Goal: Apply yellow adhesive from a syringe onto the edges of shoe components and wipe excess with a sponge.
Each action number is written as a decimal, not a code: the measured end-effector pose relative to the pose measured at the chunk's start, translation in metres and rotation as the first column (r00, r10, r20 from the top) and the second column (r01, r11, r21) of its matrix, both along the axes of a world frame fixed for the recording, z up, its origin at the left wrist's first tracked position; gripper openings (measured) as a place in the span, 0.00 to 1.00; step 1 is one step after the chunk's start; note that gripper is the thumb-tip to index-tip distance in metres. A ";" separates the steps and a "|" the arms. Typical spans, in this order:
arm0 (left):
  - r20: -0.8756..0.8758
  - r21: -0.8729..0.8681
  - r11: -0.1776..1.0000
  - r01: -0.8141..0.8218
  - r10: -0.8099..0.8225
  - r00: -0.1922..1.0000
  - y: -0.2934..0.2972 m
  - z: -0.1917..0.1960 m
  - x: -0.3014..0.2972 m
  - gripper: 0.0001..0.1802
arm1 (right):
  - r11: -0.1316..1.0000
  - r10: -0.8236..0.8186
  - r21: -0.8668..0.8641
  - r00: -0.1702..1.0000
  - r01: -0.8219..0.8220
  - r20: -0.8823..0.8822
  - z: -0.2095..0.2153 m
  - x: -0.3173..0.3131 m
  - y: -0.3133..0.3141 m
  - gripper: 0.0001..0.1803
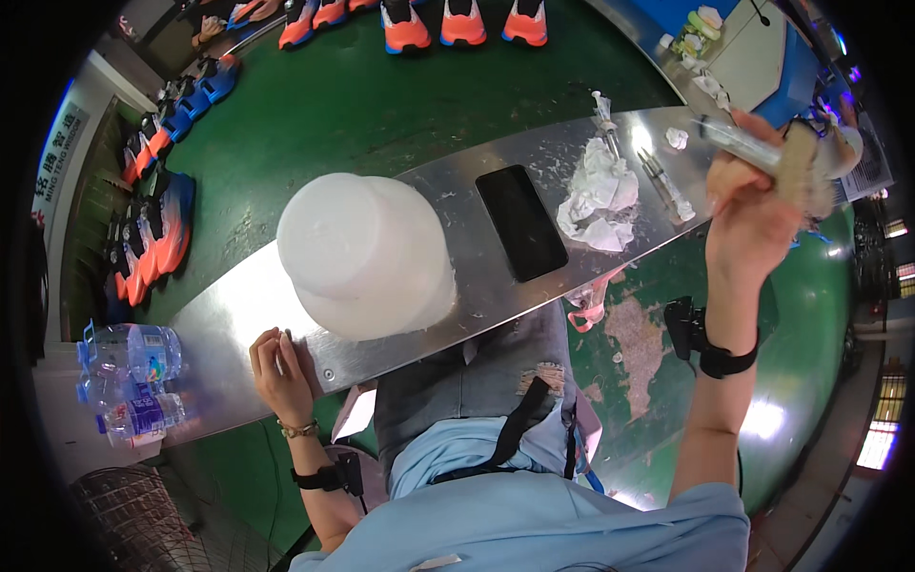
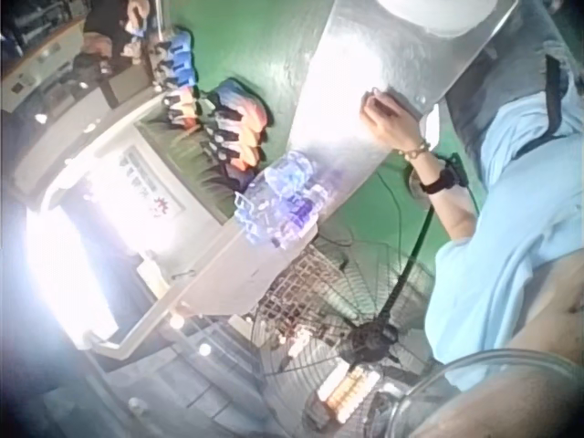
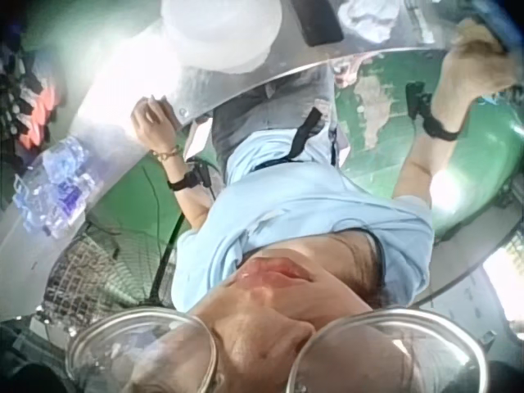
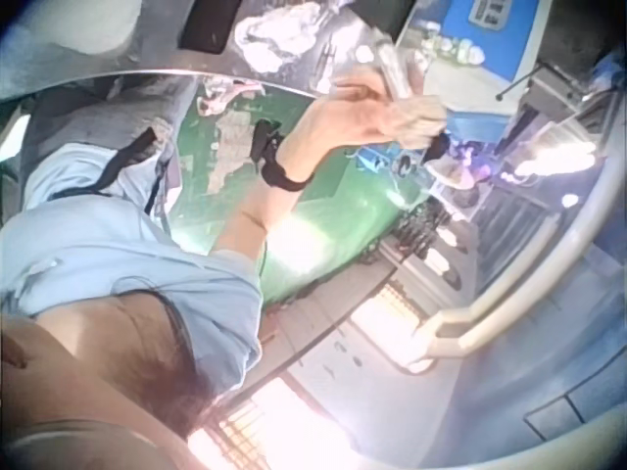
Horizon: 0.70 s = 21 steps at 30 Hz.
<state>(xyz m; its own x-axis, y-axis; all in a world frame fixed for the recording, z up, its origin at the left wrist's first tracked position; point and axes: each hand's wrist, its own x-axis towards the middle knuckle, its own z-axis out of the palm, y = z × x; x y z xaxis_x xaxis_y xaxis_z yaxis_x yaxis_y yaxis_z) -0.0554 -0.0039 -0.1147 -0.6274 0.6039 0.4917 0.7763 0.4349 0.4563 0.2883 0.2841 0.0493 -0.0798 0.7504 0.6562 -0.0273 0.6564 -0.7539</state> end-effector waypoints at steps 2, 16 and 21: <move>0.026 0.038 0.999 0.021 -0.022 0.999 0.001 -0.003 0.000 0.05 | 0.983 0.186 0.016 0.977 -0.185 -0.100 0.022 -0.029 -0.011 0.54; 0.015 0.084 0.996 0.031 -0.033 0.999 0.000 -0.001 0.003 0.05 | 0.783 0.558 -0.363 0.829 -0.505 0.050 0.045 -0.148 -0.060 0.49; 0.009 0.080 0.996 0.025 -0.026 1.000 0.001 0.000 0.004 0.05 | 0.681 0.695 -0.270 0.717 -0.681 -0.056 0.040 -0.153 -0.054 0.49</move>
<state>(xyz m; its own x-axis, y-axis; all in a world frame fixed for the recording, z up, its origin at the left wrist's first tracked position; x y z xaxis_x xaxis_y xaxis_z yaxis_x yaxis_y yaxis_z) -0.0518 -0.0031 -0.1149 -0.6174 0.5787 0.5328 0.7818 0.3769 0.4967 0.1353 0.2304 0.0894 -0.6661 0.6075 0.4327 -0.3537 0.2534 -0.9004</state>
